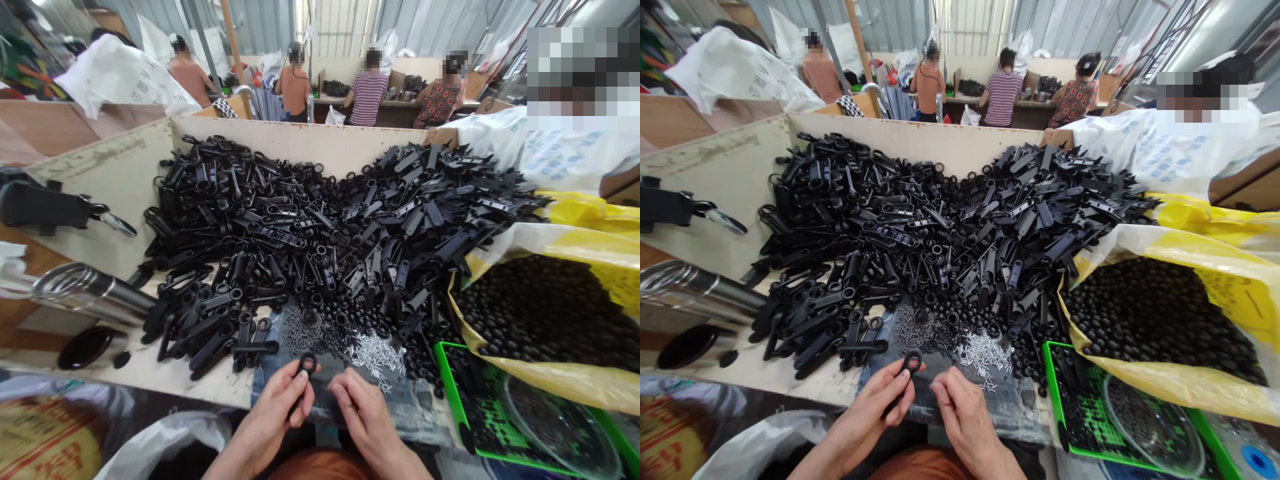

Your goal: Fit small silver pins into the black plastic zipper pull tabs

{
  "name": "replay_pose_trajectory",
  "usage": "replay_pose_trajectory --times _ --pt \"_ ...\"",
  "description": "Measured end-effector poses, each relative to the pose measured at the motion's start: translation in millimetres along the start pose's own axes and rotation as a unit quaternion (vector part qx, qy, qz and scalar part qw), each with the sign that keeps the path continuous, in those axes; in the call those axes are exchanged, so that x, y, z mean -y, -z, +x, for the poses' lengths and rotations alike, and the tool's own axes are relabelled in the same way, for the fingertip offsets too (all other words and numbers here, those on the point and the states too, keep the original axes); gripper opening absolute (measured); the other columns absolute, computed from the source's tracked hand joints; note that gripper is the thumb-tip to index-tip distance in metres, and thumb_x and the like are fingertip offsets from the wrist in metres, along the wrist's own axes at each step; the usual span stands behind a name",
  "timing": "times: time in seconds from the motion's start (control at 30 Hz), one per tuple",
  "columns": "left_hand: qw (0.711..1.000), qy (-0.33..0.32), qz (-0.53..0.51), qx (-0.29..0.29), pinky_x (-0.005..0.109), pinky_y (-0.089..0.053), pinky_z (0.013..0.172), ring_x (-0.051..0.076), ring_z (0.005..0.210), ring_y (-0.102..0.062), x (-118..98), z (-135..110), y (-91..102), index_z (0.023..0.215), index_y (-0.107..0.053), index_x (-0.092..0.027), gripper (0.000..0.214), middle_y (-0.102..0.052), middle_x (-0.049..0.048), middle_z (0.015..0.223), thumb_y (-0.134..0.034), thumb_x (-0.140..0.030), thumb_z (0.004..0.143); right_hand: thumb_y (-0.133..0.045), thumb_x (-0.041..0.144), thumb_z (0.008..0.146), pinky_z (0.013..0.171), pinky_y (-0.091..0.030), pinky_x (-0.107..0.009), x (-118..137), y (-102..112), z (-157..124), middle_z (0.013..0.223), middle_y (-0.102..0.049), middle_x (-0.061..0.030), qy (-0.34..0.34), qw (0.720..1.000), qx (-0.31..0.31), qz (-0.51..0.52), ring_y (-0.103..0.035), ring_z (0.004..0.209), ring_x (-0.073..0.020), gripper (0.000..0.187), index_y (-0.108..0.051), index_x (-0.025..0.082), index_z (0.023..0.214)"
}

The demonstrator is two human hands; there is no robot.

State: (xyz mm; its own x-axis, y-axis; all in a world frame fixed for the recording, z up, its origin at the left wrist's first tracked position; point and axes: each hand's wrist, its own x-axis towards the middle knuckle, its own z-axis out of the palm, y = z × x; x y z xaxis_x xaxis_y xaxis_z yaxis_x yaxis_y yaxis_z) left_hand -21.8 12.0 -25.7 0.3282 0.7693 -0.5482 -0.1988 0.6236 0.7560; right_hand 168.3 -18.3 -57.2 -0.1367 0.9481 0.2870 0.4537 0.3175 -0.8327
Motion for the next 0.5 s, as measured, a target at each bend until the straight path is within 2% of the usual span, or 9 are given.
replay_pose_trajectory --times 0.1,0.13,0.2,0.27,0.37,0.43,0.5 --pt "1.0 0.009 -0.015 -0.009 0.021 -0.022 0.052 0.005 0.05 -0.033 -1 -1 1.5 0.106 -0.065 -0.014 0.053 -0.056 -0.0046 0.063 -0.077 -0.057 0.08 -0.051 0.026 0.101 0.062 -0.05 -0.023 0 3 0 0.076 -0.062 0.0023 -0.048 0.998 0.028 0.007 -0.062 0.065 -0.0146 0.006 -0.057 0.023 0.099" --pt "1.0 0.009 -0.01 -0.011 0.021 -0.022 0.052 0.006 0.05 -0.033 0 -1 2.2 0.107 -0.065 -0.014 0.053 -0.056 -0.0046 0.062 -0.077 -0.057 0.08 -0.056 0.025 0.098 0.061 -0.051 -0.023 3 7 2 0.077 -0.062 0.003 -0.069 0.997 0.038 0.006 -0.062 0.065 -0.0146 0.006 -0.056 0.024 0.104" --pt "1.0 0.005 0.005 -0.01 0.022 -0.021 0.051 0.005 0.049 -0.032 2 0 3.5 0.108 -0.064 -0.013 0.054 -0.056 -0.0049 0.062 -0.075 -0.059 0.081 -0.061 0.023 0.093 0.062 -0.053 -0.023 13 17 8 0.084 -0.062 0.0022 -0.089 0.994 0.063 -0.01 -0.061 0.066 -0.0146 0.023 -0.054 0.025 0.115" --pt "1.0 -0.006 0.019 -0.006 0.022 -0.02 0.05 0.005 0.048 -0.032 6 2 4.1 0.108 -0.063 -0.014 0.055 -0.056 -0.0052 0.061 -0.071 -0.061 0.083 -0.057 0.019 0.095 0.068 -0.056 -0.024 25 26 16 0.098 -0.063 -0.002 -0.069 0.993 0.094 -0.036 -0.064 0.074 -0.0153 0.031 -0.053 0.026 0.124" --pt "0.999 -0.022 0.031 0.0 0.023 -0.019 0.048 0.006 0.048 -0.034 11 5 3.2 0.106 -0.062 -0.014 0.052 -0.055 -0.005 0.061 -0.069 -0.061 0.085 -0.038 0.011 0.1 0.073 -0.057 -0.026 35 31 25 0.112 -0.061 -0.0076 0.01 0.986 0.126 -0.111 -0.067 0.083 -0.0163 0.041 -0.056 0.028 0.133" --pt "0.999 -0.025 0.034 0.001 0.023 -0.018 0.048 0.006 0.047 -0.033 12 6 2.1 0.106 -0.061 -0.014 0.051 -0.055 -0.0053 0.06 -0.068 -0.061 0.086 -0.033 0.009 0.101 0.068 -0.057 -0.026 34 28 25 0.108 -0.063 -0.0086 0.042 0.978 0.126 -0.161 -0.069 0.079 -0.0173 0.047 -0.054 0.026 0.14" --pt "0.999 -0.023 0.036 0.003 0.023 -0.017 0.048 0.005 0.046 -0.032 13 7 1.2 0.107 -0.061 -0.015 0.052 -0.055 -0.0056 0.06 -0.067 -0.062 0.086 -0.034 0.011 0.103 0.066 -0.057 -0.026 31 24 24 0.099 -0.066 -0.0081 0.052 0.975 0.111 -0.185 -0.07 0.077 -0.0189 0.045 -0.051 0.021 0.143"
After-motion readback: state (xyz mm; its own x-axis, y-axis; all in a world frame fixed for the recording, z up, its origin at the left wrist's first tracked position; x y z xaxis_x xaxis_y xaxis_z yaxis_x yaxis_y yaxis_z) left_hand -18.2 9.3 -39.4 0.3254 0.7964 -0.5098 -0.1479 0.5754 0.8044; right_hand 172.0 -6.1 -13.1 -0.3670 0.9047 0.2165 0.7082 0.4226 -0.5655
